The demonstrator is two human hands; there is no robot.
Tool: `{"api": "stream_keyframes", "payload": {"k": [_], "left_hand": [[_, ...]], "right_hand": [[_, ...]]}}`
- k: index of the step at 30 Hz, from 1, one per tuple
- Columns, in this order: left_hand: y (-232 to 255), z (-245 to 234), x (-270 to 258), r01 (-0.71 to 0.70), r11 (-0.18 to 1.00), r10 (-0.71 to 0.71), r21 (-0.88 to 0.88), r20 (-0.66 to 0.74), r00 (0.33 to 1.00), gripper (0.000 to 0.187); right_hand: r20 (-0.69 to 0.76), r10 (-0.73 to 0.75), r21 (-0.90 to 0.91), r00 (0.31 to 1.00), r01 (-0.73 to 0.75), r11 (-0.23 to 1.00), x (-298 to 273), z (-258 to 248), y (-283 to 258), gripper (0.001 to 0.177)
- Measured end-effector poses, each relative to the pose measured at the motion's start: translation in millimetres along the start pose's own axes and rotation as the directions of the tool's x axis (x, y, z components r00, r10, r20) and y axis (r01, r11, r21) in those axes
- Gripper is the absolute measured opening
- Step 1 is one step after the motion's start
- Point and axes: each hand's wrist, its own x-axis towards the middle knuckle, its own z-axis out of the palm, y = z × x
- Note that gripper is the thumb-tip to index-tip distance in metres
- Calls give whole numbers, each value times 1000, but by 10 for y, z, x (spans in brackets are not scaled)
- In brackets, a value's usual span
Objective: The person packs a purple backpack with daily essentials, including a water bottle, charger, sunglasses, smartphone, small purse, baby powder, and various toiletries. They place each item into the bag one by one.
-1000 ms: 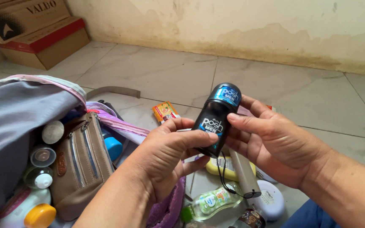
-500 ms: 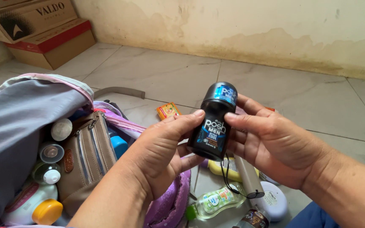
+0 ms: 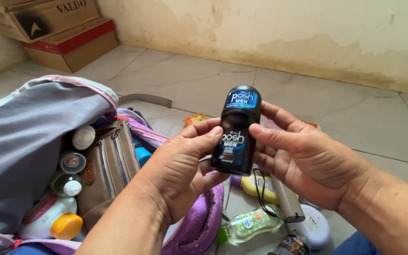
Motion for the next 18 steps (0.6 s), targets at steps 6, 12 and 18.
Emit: {"api": "stream_keyframes", "payload": {"k": [6,12,18], "left_hand": [[30,-151,-43,-94,995,88,-40,-141,986,21],[143,-544,-211,-206,971,164,-124,-283,945,20],[182,-1133,-513,-131,991,110,-11,-482,869,23]], "right_hand": [[82,127,-172,989,-111,979,117,264,178,64],[113,231,-271,966,-194,943,382,679,514,57],[-29,365,-296,930,-357,886,595,1240,882,54]]}}
